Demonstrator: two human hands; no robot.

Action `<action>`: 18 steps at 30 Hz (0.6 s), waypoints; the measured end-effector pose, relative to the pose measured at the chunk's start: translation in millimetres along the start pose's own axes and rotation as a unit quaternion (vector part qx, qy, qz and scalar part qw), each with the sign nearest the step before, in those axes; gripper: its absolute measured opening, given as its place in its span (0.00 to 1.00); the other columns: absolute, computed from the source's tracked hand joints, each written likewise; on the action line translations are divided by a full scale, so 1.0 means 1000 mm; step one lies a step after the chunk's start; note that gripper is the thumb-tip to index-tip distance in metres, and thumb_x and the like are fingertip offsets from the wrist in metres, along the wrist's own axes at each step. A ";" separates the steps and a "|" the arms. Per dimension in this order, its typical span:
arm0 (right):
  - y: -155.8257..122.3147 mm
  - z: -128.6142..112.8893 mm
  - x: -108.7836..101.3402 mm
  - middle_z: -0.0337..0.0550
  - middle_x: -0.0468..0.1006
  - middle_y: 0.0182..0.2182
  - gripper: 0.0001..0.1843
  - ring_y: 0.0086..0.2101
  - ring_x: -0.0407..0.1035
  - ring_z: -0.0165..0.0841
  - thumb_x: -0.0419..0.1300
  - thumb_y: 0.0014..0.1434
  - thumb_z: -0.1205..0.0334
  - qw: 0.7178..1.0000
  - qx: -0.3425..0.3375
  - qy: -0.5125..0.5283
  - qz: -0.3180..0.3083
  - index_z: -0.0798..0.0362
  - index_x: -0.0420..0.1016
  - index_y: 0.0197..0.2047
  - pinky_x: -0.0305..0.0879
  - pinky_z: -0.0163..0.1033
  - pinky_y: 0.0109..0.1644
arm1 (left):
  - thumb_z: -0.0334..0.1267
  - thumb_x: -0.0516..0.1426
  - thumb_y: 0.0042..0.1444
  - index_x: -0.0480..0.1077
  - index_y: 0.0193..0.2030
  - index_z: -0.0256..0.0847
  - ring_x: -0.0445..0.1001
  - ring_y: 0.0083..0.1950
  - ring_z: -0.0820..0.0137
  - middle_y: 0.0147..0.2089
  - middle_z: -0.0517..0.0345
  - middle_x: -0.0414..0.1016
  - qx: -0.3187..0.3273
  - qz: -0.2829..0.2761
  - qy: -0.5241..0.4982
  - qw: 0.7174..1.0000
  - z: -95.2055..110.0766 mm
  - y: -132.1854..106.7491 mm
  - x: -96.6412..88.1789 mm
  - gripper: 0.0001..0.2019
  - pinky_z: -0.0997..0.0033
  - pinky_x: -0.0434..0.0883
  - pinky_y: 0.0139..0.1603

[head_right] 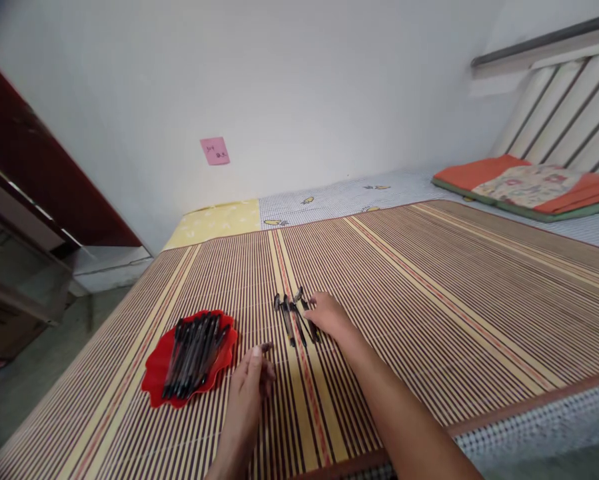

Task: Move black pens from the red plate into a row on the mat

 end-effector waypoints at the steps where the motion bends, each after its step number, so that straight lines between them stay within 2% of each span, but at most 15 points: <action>1: -0.001 0.000 0.000 0.48 0.83 0.39 0.14 0.37 0.76 0.36 0.66 0.52 0.61 1.000 -0.001 -0.001 -0.003 0.55 0.80 0.42 0.62 0.34 0.35 | 0.65 0.54 0.57 0.72 0.41 0.37 0.58 0.22 0.76 0.23 0.65 0.66 0.000 -0.001 0.000 1.000 0.000 0.000 0.000 0.28 0.75 0.56 0.24; 4: 0.004 -0.003 -0.001 0.49 0.83 0.40 0.13 0.38 0.76 0.36 0.64 0.56 0.58 1.000 0.001 -0.014 0.002 0.56 0.81 0.43 0.61 0.34 0.35 | 0.65 0.55 0.56 0.72 0.44 0.37 0.58 0.22 0.76 0.23 0.65 0.66 -0.004 -0.003 -0.007 1.000 0.001 0.000 0.001 0.29 0.75 0.56 0.23; 9: 0.032 -0.018 -0.004 0.54 0.82 0.41 0.16 0.40 0.75 0.41 0.62 0.59 0.54 0.998 0.005 -0.049 0.029 0.58 0.81 0.42 0.59 0.37 0.35 | 0.67 0.55 0.54 0.74 0.42 0.36 0.59 0.22 0.75 0.22 0.64 0.67 -0.006 0.007 -0.007 1.000 0.003 -0.001 0.001 0.31 0.75 0.57 0.23; 13: 0.048 -0.030 0.002 0.51 0.83 0.39 0.12 0.38 0.75 0.39 0.65 0.53 0.58 0.998 -0.017 -0.061 0.010 0.56 0.83 0.39 0.58 0.35 0.33 | 0.67 0.55 0.55 0.73 0.40 0.37 0.59 0.22 0.76 0.22 0.64 0.66 -0.016 0.005 -0.009 1.000 0.002 0.000 0.000 0.30 0.75 0.56 0.23; 18: 0.050 -0.029 0.009 0.46 0.83 0.40 0.14 0.38 0.75 0.36 0.66 0.51 0.62 0.998 -0.032 -0.055 -0.007 0.53 0.83 0.42 0.58 0.34 0.33 | 0.67 0.53 0.57 0.73 0.44 0.37 0.57 0.21 0.77 0.24 0.65 0.66 -0.014 -0.005 -0.002 1.000 0.000 0.001 -0.001 0.31 0.76 0.54 0.22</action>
Point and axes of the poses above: each hand's wrist, its own y-axis towards the middle knuckle, its own x-axis out of the palm, z = x × y, the point moved 4 cm from there along y, towards the middle knuckle
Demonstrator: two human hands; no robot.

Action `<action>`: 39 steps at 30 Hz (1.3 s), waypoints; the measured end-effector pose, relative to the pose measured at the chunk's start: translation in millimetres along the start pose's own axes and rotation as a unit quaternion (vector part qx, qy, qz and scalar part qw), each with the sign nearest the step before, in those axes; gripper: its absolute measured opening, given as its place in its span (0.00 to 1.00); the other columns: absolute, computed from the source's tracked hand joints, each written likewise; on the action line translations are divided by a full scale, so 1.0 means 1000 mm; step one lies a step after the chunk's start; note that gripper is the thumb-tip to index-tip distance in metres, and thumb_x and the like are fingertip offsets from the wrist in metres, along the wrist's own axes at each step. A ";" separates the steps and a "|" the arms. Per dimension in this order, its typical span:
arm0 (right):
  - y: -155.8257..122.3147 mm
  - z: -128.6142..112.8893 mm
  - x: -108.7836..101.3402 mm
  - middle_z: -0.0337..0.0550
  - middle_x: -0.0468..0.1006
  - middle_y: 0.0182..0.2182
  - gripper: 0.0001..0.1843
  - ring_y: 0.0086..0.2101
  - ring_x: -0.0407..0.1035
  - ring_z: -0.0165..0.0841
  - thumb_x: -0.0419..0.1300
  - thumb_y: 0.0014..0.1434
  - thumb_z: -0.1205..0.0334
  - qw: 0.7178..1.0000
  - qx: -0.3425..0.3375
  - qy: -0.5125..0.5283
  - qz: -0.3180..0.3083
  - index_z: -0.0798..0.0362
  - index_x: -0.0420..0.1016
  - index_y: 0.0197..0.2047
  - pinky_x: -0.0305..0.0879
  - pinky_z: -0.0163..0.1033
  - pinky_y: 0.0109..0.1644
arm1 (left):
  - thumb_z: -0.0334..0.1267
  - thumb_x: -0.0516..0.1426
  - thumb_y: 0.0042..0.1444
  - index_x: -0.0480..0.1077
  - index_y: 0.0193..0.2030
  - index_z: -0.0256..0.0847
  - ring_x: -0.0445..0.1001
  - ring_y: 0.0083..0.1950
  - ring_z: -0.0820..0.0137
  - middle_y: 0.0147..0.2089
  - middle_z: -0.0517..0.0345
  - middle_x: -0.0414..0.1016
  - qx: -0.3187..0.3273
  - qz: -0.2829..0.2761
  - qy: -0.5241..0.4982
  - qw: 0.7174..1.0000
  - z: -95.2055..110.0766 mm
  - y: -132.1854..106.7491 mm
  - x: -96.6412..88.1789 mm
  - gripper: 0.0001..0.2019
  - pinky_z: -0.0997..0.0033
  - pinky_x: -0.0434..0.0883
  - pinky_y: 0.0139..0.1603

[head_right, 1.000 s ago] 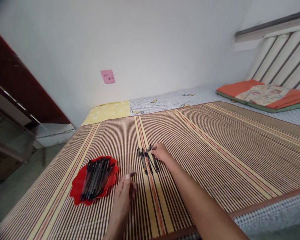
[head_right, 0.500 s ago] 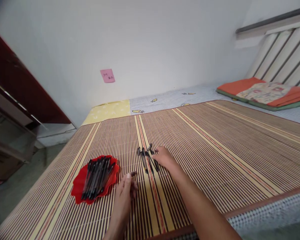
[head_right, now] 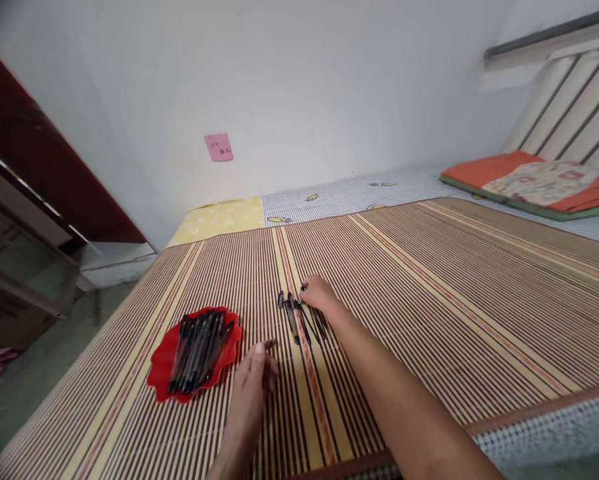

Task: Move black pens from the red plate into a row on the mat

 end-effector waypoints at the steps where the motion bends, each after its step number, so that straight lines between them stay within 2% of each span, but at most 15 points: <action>1: -0.001 0.001 0.001 0.46 0.83 0.39 0.13 0.37 0.75 0.36 0.66 0.51 0.62 1.000 0.001 0.002 -0.001 0.53 0.84 0.41 0.59 0.34 0.33 | 0.66 0.53 0.57 0.73 0.45 0.37 0.57 0.21 0.77 0.24 0.64 0.66 -0.001 -0.001 -0.001 1.000 0.000 0.000 0.000 0.30 0.76 0.54 0.22; 5: -0.008 0.004 -0.002 0.45 0.83 0.37 0.09 0.36 0.74 0.34 0.63 0.56 0.61 1.000 0.002 0.009 0.003 0.53 0.83 0.39 0.58 0.33 0.34 | 0.65 0.54 0.57 0.73 0.45 0.37 0.58 0.22 0.76 0.24 0.64 0.67 0.001 -0.003 -0.004 1.000 0.000 -0.002 0.000 0.30 0.76 0.55 0.23; 13: -0.040 0.025 -0.019 0.49 0.83 0.37 0.12 0.38 0.74 0.35 0.55 0.62 0.66 1.000 0.021 0.009 0.014 0.57 0.82 0.37 0.59 0.34 0.37 | 0.68 0.56 0.53 0.70 0.38 0.37 0.58 0.22 0.76 0.23 0.65 0.66 -0.010 0.006 -0.019 1.000 0.002 -0.001 0.003 0.30 0.75 0.55 0.23; 19: -0.079 0.035 -0.016 0.50 0.83 0.42 0.14 0.41 0.76 0.36 0.60 0.59 0.63 0.999 0.013 0.038 -0.007 0.57 0.81 0.46 0.63 0.34 0.39 | 0.70 0.55 0.52 0.69 0.37 0.39 0.57 0.22 0.75 0.22 0.65 0.65 -0.013 0.004 -0.012 1.000 0.003 -0.002 0.004 0.31 0.74 0.54 0.23; 23: -0.095 0.027 -0.014 0.48 0.82 0.39 0.17 0.37 0.76 0.36 0.65 0.56 0.61 0.998 0.009 0.057 -0.024 0.57 0.80 0.49 0.64 0.34 0.37 | 0.67 0.56 0.53 0.66 0.31 0.41 0.58 0.23 0.75 0.23 0.65 0.65 -0.001 0.003 0.004 1.000 0.006 -0.004 0.004 0.27 0.73 0.56 0.25; 26: -0.098 0.022 -0.011 0.48 0.82 0.37 0.20 0.35 0.76 0.36 0.65 0.56 0.60 0.997 0.021 0.070 -0.025 0.58 0.79 0.51 0.62 0.34 0.33 | 0.66 0.56 0.54 0.64 0.28 0.41 0.58 0.23 0.75 0.21 0.65 0.64 0.004 -0.001 0.007 1.000 0.009 -0.005 0.005 0.26 0.73 0.56 0.25; 29: -0.098 0.021 -0.007 0.47 0.81 0.36 0.21 0.34 0.75 0.36 0.65 0.55 0.62 0.996 0.025 0.082 -0.020 0.59 0.78 0.52 0.63 0.35 0.34 | 0.66 0.56 0.54 0.65 0.29 0.41 0.57 0.22 0.75 0.22 0.65 0.64 -0.004 0.000 -0.003 1.000 0.008 -0.004 0.005 0.26 0.73 0.55 0.25; 36: -0.097 0.031 0.002 0.44 0.81 0.34 0.22 0.33 0.75 0.35 0.66 0.52 0.60 0.992 0.010 0.128 0.001 0.57 0.78 0.51 0.63 0.36 0.35 | 0.66 0.54 0.56 0.64 0.27 0.42 0.58 0.23 0.75 0.23 0.64 0.64 -0.002 -0.008 0.006 1.000 0.004 -0.003 0.005 0.26 0.73 0.55 0.25; 39: -0.098 0.033 0.003 0.43 0.80 0.33 0.23 0.33 0.74 0.35 0.66 0.52 0.59 0.991 0.003 0.135 0.006 0.56 0.77 0.52 0.63 0.35 0.35 | 0.66 0.54 0.56 0.66 0.28 0.41 0.58 0.23 0.75 0.23 0.64 0.64 -0.003 -0.006 0.008 1.000 0.003 -0.003 0.005 0.27 0.73 0.55 0.25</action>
Point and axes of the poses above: each hand's wrist, its own y-axis towards the middle knuckle, its own x-axis out of the palm, z = x × y, the point moved 4 cm from there along y, towards the middle knuckle
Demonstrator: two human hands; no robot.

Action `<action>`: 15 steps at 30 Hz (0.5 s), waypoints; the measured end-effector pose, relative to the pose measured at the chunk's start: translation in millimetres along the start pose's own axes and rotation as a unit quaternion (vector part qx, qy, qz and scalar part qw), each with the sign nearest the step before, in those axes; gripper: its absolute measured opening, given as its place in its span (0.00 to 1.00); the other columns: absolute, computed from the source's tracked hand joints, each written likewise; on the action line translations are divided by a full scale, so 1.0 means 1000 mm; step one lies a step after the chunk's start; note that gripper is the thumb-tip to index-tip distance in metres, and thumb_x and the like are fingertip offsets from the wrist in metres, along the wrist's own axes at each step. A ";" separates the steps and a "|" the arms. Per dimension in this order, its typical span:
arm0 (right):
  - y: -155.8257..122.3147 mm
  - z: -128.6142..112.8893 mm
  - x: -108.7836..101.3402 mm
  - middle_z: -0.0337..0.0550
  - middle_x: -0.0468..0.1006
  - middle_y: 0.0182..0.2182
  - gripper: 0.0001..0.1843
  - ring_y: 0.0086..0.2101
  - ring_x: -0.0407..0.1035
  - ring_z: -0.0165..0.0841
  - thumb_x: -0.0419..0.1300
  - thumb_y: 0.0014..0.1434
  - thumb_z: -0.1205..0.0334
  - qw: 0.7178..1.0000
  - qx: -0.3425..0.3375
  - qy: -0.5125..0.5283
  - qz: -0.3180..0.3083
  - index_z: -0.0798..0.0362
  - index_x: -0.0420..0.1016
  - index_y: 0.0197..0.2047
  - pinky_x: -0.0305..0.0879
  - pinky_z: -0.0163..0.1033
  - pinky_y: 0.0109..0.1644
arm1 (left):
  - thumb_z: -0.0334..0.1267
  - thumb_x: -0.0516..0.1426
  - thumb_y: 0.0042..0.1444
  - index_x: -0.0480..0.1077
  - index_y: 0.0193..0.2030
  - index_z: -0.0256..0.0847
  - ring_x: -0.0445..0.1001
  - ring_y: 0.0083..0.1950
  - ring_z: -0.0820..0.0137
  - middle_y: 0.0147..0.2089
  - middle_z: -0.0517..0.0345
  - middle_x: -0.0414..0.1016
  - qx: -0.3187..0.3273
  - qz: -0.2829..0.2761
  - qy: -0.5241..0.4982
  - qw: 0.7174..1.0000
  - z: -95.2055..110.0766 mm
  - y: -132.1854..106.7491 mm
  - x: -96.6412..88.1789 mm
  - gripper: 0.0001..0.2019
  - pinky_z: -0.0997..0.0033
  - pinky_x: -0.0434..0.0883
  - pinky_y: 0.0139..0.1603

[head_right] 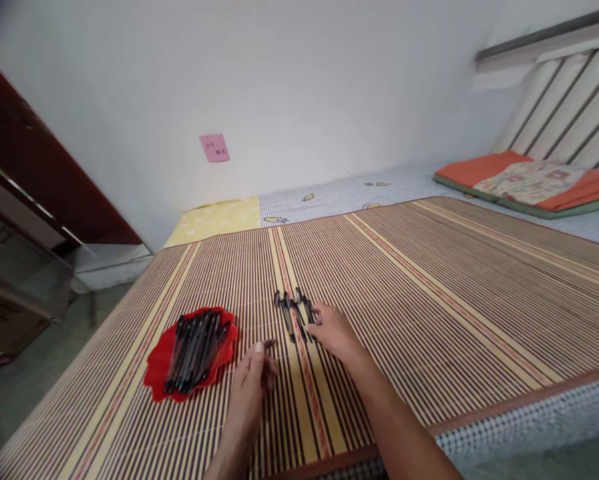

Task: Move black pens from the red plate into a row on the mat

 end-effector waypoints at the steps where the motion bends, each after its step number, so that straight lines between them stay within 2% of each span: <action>1: 0.000 0.000 0.000 0.43 0.80 0.33 0.24 0.33 0.74 0.35 0.66 0.52 0.59 1.000 0.001 -0.003 0.004 0.56 0.77 0.53 0.63 0.35 0.35 | 0.66 0.54 0.56 0.66 0.28 0.41 0.58 0.23 0.74 0.23 0.64 0.64 0.003 0.001 0.002 1.000 0.000 0.000 0.000 0.27 0.73 0.56 0.25; 9: -0.001 -0.004 -0.005 0.46 0.80 0.34 0.23 0.35 0.74 0.36 0.65 0.54 0.59 0.999 0.020 -0.031 0.015 0.59 0.77 0.53 0.62 0.35 0.35 | 0.66 0.56 0.55 0.70 0.35 0.39 0.59 0.22 0.75 0.23 0.65 0.66 0.003 0.001 -0.005 1.000 -0.002 0.001 0.001 0.27 0.73 0.57 0.25; 13: -0.004 -0.012 -0.006 0.44 0.79 0.32 0.15 0.33 0.73 0.35 0.65 0.55 0.63 0.998 0.004 -0.063 0.007 0.57 0.80 0.46 0.60 0.34 0.33 | 0.66 0.54 0.56 0.71 0.38 0.38 0.57 0.22 0.75 0.22 0.65 0.65 0.006 -0.004 -0.006 1.000 -0.002 0.001 0.001 0.28 0.74 0.55 0.24; 15: -0.005 -0.015 -0.007 0.44 0.80 0.32 0.14 0.33 0.73 0.35 0.64 0.55 0.63 0.998 0.000 -0.070 0.002 0.56 0.81 0.46 0.59 0.34 0.33 | 0.65 0.53 0.58 0.71 0.39 0.38 0.57 0.22 0.76 0.23 0.65 0.65 0.004 -0.012 -0.007 1.000 -0.003 0.001 0.002 0.27 0.75 0.55 0.24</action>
Point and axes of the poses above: each hand's wrist, its own y-axis towards the middle knuckle, its own x-axis out of the palm, z = x × y, the point moved 4 cm from there along y, towards the middle knuckle
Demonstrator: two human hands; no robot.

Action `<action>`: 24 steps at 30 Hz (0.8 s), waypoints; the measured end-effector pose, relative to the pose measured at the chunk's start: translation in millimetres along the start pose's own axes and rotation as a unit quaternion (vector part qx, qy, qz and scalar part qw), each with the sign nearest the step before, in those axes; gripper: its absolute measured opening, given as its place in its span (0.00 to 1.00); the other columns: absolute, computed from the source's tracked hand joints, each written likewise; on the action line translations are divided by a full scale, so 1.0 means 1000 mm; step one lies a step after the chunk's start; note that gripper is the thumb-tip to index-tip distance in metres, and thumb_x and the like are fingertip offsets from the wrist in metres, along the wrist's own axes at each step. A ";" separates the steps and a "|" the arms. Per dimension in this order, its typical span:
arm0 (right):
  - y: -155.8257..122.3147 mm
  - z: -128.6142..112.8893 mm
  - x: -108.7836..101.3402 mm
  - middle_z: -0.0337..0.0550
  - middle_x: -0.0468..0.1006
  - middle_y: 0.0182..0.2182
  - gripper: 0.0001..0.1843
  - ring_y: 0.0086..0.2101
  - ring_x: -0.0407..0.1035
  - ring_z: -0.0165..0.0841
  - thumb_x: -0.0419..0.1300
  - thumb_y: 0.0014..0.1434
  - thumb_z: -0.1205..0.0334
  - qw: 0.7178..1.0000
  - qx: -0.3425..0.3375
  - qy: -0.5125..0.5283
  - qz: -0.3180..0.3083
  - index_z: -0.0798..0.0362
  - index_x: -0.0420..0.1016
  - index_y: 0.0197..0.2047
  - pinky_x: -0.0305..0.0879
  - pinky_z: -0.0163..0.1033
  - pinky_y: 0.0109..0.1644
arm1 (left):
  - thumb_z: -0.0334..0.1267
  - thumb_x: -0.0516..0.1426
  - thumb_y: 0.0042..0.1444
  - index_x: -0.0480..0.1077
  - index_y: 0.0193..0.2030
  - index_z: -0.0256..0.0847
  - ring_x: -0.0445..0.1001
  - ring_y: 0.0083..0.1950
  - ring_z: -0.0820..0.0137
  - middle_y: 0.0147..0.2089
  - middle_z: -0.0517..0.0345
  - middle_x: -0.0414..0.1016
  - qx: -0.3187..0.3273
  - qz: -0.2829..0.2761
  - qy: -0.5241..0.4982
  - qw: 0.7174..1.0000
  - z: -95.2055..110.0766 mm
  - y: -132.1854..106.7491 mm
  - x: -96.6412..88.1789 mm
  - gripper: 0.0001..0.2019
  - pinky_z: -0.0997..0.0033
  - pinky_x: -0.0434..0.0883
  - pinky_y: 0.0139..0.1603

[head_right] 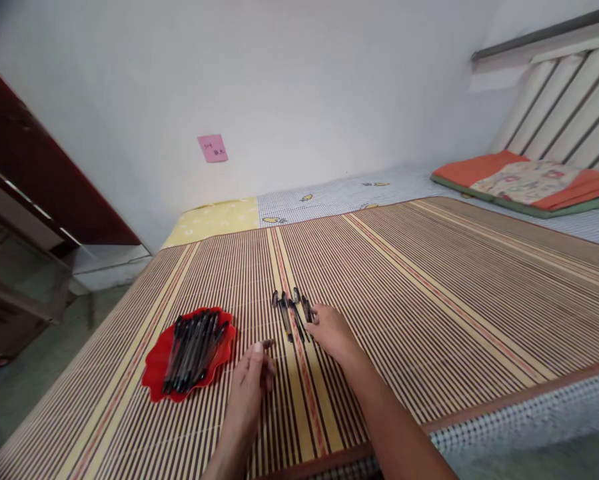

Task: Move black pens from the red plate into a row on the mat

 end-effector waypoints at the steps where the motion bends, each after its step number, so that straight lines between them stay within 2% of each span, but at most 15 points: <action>1: -0.001 -0.001 -0.001 0.45 0.80 0.33 0.16 0.33 0.73 0.35 0.63 0.56 0.63 1.000 0.000 -0.004 -0.002 0.56 0.80 0.48 0.59 0.34 0.33 | 0.65 0.53 0.58 0.71 0.39 0.38 0.57 0.22 0.76 0.23 0.65 0.65 -0.001 -0.003 -0.002 1.000 -0.001 0.000 0.000 0.27 0.75 0.54 0.24; 5: -0.001 -0.002 -0.001 0.46 0.81 0.35 0.21 0.35 0.74 0.36 0.62 0.56 0.64 1.000 -0.001 -0.015 -0.010 0.57 0.78 0.54 0.60 0.34 0.35 | 0.65 0.54 0.57 0.72 0.40 0.38 0.57 0.21 0.76 0.23 0.65 0.66 -0.002 0.003 -0.011 1.000 -0.001 0.000 0.000 0.27 0.75 0.54 0.23; 8: 0.000 -0.001 0.000 0.45 0.81 0.35 0.22 0.36 0.74 0.36 0.62 0.56 0.65 1.000 -0.002 -0.013 -0.009 0.56 0.77 0.55 0.62 0.34 0.37 | 0.64 0.56 0.56 0.71 0.36 0.38 0.58 0.21 0.76 0.22 0.64 0.67 0.005 0.009 -0.016 1.000 0.001 -0.001 0.001 0.26 0.75 0.55 0.23; 11: 0.001 0.000 0.000 0.46 0.81 0.36 0.19 0.36 0.75 0.37 0.62 0.57 0.62 1.000 -0.004 -0.005 -0.001 0.55 0.79 0.51 0.63 0.35 0.38 | 0.65 0.56 0.55 0.71 0.34 0.39 0.58 0.21 0.77 0.22 0.64 0.66 0.003 0.009 -0.022 1.000 0.002 -0.001 0.002 0.26 0.75 0.54 0.23; 13: 0.001 0.001 0.000 0.49 0.81 0.38 0.17 0.37 0.75 0.38 0.61 0.58 0.60 1.000 -0.001 0.002 0.008 0.56 0.80 0.49 0.64 0.36 0.40 | 0.65 0.56 0.56 0.72 0.36 0.38 0.57 0.21 0.77 0.22 0.65 0.66 0.000 0.010 -0.026 1.000 0.001 -0.002 0.002 0.27 0.76 0.54 0.23; 17: 0.002 0.004 -0.002 0.53 0.81 0.45 0.21 0.44 0.75 0.40 0.59 0.61 0.59 1.000 0.018 0.004 0.016 0.58 0.77 0.55 0.65 0.37 0.44 | 0.64 0.56 0.57 0.72 0.37 0.38 0.58 0.22 0.77 0.23 0.64 0.67 0.002 0.009 -0.028 1.000 0.000 -0.002 0.001 0.26 0.76 0.55 0.23; 24: 0.005 0.010 0.000 0.54 0.82 0.43 0.21 0.42 0.75 0.40 0.60 0.59 0.62 0.999 0.026 0.015 0.020 0.62 0.78 0.54 0.66 0.38 0.44 | 0.62 0.56 0.58 0.69 0.32 0.40 0.58 0.22 0.76 0.23 0.63 0.67 0.008 0.009 -0.008 1.000 0.001 -0.003 0.000 0.24 0.74 0.56 0.25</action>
Point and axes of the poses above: each hand's wrist, its own y-axis towards the middle knuckle, its own x-axis out of the palm, z = x × y, the point moved 4 cm from there along y, towards the middle knuckle
